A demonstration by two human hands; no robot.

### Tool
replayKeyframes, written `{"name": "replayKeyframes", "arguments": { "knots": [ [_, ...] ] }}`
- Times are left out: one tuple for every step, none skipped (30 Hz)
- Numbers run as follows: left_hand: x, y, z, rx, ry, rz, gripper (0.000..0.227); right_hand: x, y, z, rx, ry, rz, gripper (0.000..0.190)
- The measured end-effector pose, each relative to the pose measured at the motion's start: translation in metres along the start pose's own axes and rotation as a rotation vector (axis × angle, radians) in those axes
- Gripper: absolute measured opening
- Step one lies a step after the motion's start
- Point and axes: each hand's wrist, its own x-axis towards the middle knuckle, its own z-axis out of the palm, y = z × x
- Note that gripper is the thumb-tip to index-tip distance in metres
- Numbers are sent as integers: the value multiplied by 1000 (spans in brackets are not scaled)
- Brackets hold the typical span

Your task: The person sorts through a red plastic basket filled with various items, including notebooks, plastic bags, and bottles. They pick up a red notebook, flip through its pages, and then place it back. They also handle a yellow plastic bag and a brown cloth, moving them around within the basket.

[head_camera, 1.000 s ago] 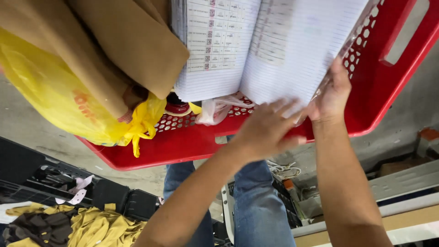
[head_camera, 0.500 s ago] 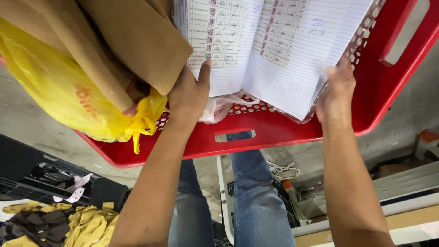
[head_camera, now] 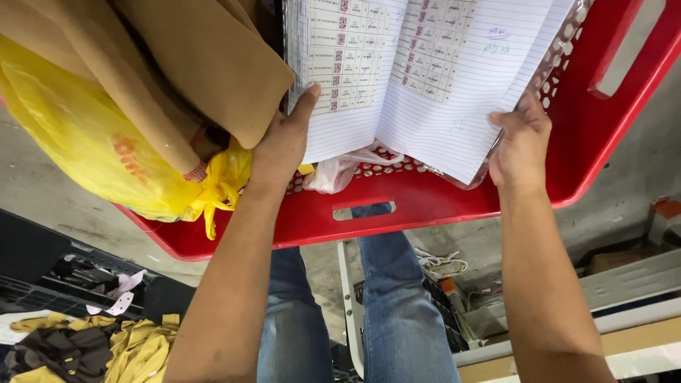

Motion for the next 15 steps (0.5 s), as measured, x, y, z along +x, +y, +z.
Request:
{"name": "replayKeyframes", "arguments": {
  "knots": [
    [-1,2,1,0,0,1,37,3,9,-7,0,1,-1,30],
    [-2,4,1,-88,-38,-75,43,6,17,-13,22,0,11,32],
    [-2,6,2,-176,-73,-150,49,10,25,-19,44,-2,22,33],
    [-2,8,2,-176,-71,-148,49,5,12,-11,45,-2,19,33],
    [-3,10,2,-263,-109,-226,55,-2,0,-4,87,-9,68,37],
    [-4,12,2,-349,-147,-303,61,-10,-13,4,129,-16,117,49],
    [5,28,-16,-348,-149,-302,61,-11,-15,8,131,-15,118,49],
    [15,45,-33,-386,-317,-473,66,-12,-17,13,58,6,78,40],
    [25,62,-51,-422,-486,-640,71,-13,-19,17,-14,27,36,32],
    [21,59,-53,-421,-486,-637,71,-8,-9,9,-11,28,35,32],
    [18,56,-55,-537,-439,-502,60,-2,2,2,-61,34,17,27],
    [14,53,-56,-649,-390,-364,49,3,12,-5,-112,39,-2,22],
    [12,53,-57,-650,-388,-364,49,-4,2,2,-112,38,-3,22],
    [10,53,-56,-641,-360,-288,48,-10,-8,8,-79,30,10,23],
    [10,54,-56,-632,-333,-211,48,-16,-18,14,-46,25,22,24]
  ]
}}
